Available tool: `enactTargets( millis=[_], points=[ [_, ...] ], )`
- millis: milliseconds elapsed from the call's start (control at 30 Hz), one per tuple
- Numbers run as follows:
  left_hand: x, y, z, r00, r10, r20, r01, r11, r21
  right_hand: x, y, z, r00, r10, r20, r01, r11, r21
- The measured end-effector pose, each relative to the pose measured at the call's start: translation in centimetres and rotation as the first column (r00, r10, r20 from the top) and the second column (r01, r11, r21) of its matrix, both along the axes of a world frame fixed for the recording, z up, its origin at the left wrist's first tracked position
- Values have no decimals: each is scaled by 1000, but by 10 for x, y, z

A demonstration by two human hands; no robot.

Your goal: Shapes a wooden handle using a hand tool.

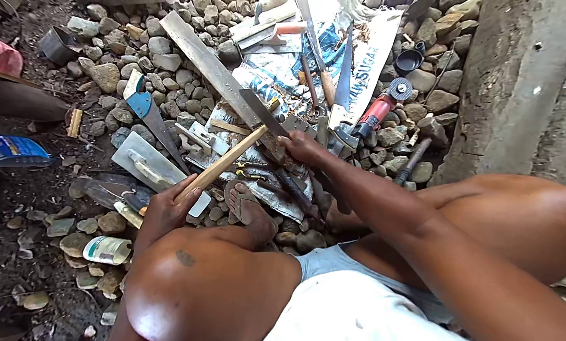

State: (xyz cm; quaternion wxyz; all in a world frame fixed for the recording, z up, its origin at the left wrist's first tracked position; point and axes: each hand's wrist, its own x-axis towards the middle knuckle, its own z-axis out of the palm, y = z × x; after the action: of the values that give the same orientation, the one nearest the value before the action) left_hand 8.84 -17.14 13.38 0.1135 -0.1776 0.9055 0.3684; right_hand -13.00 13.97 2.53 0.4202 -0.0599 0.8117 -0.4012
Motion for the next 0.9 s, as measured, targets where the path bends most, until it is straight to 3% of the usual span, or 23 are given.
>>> enactTargets(
  millis=[133, 233, 367, 600, 767, 833, 900],
  points=[
    [-3, -1, 5, 989, -143, -30, 138, 983, -119, 5, -10, 11, 971, 102, -214, -80, 991, 108],
    [-7, -7, 2, 955, -284, -84, 260, 940, -223, 6, -3, -1, 962, 117, -245, -60, 971, 230],
    [-8, -7, 3, 943, -324, -80, 287, 909, -302, 19, 2, -15, 967, 102, -233, -35, 961, 275],
    [-11, -5, 4, 933, -350, -88, 302, 891, -338, 46, -22, 2, 957, 99, -273, -22, 962, 271],
    [-14, -1, 8, 934, -344, -92, 293, 889, -352, 105, -58, 53, 823, 289, -488, -281, 955, 93],
    [-13, -1, 10, 935, -347, -74, 300, 885, -356, 100, -63, 60, 831, 336, -443, -349, 936, 55],
    [-12, -1, 10, 934, -350, -70, 303, 881, -362, 75, -52, 47, 875, 273, -400, -264, 961, 79]
  ],
)
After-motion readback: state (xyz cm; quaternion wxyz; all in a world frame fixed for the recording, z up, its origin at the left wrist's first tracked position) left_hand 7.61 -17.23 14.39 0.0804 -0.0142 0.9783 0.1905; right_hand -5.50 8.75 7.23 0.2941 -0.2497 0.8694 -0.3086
